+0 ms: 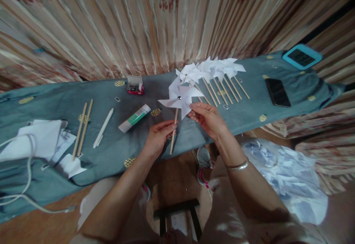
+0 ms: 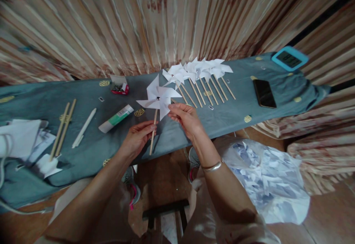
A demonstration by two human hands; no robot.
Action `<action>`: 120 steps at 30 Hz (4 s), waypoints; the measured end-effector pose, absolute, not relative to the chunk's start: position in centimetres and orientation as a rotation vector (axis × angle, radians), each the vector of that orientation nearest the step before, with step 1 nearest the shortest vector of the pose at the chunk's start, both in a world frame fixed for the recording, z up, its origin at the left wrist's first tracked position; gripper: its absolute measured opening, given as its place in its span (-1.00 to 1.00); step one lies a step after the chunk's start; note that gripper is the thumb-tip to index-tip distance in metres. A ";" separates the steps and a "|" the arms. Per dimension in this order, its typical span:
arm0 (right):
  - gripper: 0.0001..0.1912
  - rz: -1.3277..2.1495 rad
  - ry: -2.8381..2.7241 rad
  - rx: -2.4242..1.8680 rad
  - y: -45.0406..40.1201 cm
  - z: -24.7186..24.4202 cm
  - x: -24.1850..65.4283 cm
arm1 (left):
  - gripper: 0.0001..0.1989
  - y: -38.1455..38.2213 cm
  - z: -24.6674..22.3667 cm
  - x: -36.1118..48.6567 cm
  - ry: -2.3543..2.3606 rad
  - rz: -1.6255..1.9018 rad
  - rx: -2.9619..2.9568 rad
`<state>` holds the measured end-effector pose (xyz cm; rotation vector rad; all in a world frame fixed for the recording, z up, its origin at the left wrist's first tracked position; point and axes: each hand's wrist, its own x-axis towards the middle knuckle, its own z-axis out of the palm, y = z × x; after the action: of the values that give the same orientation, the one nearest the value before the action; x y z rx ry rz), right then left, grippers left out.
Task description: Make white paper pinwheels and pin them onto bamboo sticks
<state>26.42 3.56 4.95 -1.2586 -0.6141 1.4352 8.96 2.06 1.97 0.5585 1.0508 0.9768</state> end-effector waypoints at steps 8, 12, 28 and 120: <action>-0.63 1.489 -0.599 -1.230 3.4 4.9 25.6 | -0.59 2.1 2.0 8.9 1.037 0.993 0.554; -0.63 1.507 -0.614 -1.219 3.3 4.8 25.3 | -0.58 2.0 2.1 8.9 1.020 1.002 0.550; -0.54 1.406 -0.643 -1.252 3.9 4.9 27.1 | -0.54 2.1 2.5 8.7 1.032 0.960 0.540; -0.60 0.958 -0.842 -1.328 4.0 5.5 28.4 | -0.60 2.3 2.5 8.3 1.017 1.005 0.529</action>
<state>28.36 3.98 5.46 -1.3284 -0.8417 0.9580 8.28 2.32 2.51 0.5285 1.0170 1.0050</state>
